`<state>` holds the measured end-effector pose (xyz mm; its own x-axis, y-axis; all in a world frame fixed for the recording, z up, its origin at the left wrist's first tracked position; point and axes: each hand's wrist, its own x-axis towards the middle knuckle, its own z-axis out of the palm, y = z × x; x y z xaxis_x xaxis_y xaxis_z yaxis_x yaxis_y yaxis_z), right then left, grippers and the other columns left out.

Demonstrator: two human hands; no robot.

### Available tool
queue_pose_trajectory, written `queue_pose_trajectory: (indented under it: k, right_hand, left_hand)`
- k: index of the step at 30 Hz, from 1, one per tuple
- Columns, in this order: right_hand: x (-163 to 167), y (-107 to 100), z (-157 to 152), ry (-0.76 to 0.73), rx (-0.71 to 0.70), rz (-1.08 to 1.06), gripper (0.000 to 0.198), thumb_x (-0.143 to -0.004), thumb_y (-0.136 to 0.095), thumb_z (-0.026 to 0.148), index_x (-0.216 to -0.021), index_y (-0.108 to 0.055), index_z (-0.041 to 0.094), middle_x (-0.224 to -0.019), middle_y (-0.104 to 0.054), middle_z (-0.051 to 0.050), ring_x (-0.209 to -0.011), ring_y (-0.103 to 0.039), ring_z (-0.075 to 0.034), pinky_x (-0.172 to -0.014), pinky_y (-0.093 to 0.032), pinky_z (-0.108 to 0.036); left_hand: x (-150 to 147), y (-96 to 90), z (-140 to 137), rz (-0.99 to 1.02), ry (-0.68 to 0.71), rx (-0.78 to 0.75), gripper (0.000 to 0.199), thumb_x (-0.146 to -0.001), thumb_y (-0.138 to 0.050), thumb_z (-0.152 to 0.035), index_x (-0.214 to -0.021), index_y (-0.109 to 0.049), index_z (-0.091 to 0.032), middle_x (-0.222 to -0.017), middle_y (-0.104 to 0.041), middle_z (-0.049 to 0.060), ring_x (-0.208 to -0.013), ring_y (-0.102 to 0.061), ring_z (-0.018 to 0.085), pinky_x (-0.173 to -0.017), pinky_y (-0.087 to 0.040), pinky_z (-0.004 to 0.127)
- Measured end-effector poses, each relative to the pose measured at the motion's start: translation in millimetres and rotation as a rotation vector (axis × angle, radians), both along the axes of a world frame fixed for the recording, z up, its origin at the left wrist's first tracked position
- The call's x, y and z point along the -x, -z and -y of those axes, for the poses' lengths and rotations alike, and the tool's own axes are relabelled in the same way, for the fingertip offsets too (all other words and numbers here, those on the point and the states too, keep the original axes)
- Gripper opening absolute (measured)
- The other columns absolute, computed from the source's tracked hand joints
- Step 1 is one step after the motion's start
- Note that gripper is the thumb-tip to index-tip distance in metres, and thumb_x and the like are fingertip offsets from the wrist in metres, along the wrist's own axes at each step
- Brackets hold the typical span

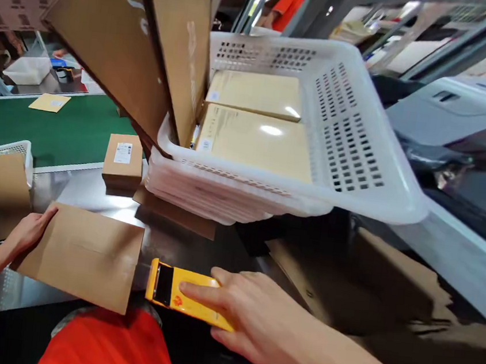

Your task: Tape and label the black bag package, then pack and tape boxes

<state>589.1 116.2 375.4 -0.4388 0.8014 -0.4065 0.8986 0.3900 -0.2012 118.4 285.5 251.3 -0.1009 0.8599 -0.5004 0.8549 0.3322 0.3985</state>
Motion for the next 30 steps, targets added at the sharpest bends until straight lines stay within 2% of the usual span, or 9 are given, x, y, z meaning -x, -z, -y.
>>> queue_pose_trajectory:
  k: [4,11,14,16,19,23,25,28,30]
  right_hand:
    - [-51.4,14.1,30.2,0.014,0.018,-0.013,0.051,-0.090,-0.071,0.036,-0.140,-0.064,0.048,-0.118,-0.075,-0.006,-0.087,-0.073,-0.025,-0.079,-0.055,-0.038]
    - [-124.7,54.7,66.5,0.001,-0.101,-0.156,0.046,-0.092,-0.066,0.050,-0.138,-0.067,0.043,-0.119,-0.074,-0.009,-0.097,-0.072,-0.027,-0.083,-0.052,-0.041]
    - [-140.6,67.0,70.4,0.031,-0.074,-0.194,0.047,-0.094,-0.067,0.044,-0.140,-0.063,0.048,-0.109,-0.075,-0.004,-0.085,-0.070,-0.020,-0.076,-0.050,-0.034]
    - [-142.2,81.8,68.4,0.076,-0.105,-0.233,0.044,-0.095,-0.065,0.039,-0.137,-0.065,0.048,-0.100,-0.074,-0.002,-0.078,-0.066,-0.018,-0.073,-0.047,-0.031]
    - [-124.1,116.6,57.0,0.135,-0.148,-0.223,0.043,-0.090,-0.063,0.030,-0.130,-0.073,0.042,-0.099,-0.072,-0.004,-0.080,-0.063,-0.021,-0.077,-0.045,-0.033]
    - [-59.2,166.7,28.0,0.102,0.116,-0.128,0.054,-0.082,-0.072,0.029,-0.135,-0.071,0.037,-0.107,-0.071,-0.009,-0.088,-0.067,-0.026,-0.085,-0.049,-0.038]
    - [-19.8,187.2,15.3,0.110,0.174,-0.142,0.059,-0.081,-0.075,0.033,-0.140,-0.067,0.037,-0.113,-0.071,-0.012,-0.094,-0.069,-0.030,-0.092,-0.050,-0.042]
    - [26.2,207.1,6.8,0.140,0.150,-0.175,0.063,-0.083,-0.073,0.033,-0.145,-0.062,0.037,-0.116,-0.071,-0.015,-0.104,-0.069,-0.034,-0.099,-0.049,-0.048]
    - [41.1,211.2,5.1,0.181,0.138,-0.174,0.062,-0.082,-0.072,0.032,-0.144,-0.063,0.037,-0.116,-0.072,-0.015,-0.103,-0.070,-0.034,-0.098,-0.050,-0.047]
  left_hand:
    - [-0.7,-3.0,-2.7,-0.045,-0.011,0.023,0.085,-0.088,-0.026,-0.082,-0.078,-0.078,-0.014,-0.093,-0.079,0.022,-0.097,-0.073,0.042,-0.083,-0.051,0.041]
    - [3.3,-2.2,-4.0,-0.070,-0.037,0.040,0.085,-0.088,-0.029,-0.084,-0.077,-0.078,-0.016,-0.090,-0.081,0.018,-0.094,-0.074,0.040,-0.081,-0.053,0.040]
    - [3.8,-2.3,-4.3,-0.065,-0.073,0.056,0.084,-0.087,-0.031,-0.085,-0.076,-0.078,-0.016,-0.091,-0.081,0.017,-0.096,-0.074,0.040,-0.081,-0.055,0.039]
    - [3.4,-3.4,-4.3,-0.059,-0.080,0.059,0.084,-0.087,-0.031,-0.085,-0.077,-0.078,-0.016,-0.091,-0.081,0.017,-0.096,-0.075,0.040,-0.080,-0.055,0.039]
    - [2.5,-4.9,-4.1,-0.046,-0.076,0.065,0.082,-0.089,-0.032,-0.083,-0.081,-0.078,-0.015,-0.091,-0.081,0.016,-0.096,-0.075,0.040,-0.079,-0.056,0.039]
    - [1.4,-5.1,-2.9,-0.038,-0.070,0.077,0.081,-0.090,-0.031,-0.081,-0.082,-0.078,-0.015,-0.090,-0.081,0.016,-0.095,-0.075,0.040,-0.080,-0.057,0.039]
    - [0.6,-5.6,-1.7,-0.049,-0.057,0.067,0.080,-0.090,-0.031,-0.080,-0.081,-0.078,-0.015,-0.091,-0.081,0.017,-0.094,-0.075,0.040,-0.080,-0.056,0.040]
    - [-0.5,-7.2,-0.2,-0.084,-0.030,0.013,0.076,-0.091,-0.031,-0.076,-0.081,-0.078,-0.017,-0.094,-0.081,0.017,-0.095,-0.074,0.040,-0.082,-0.056,0.040]
    - [-0.5,-7.3,-0.1,-0.115,0.010,-0.036,0.075,-0.092,-0.029,-0.074,-0.079,-0.078,-0.018,-0.094,-0.081,0.018,-0.095,-0.074,0.040,-0.083,-0.055,0.041]
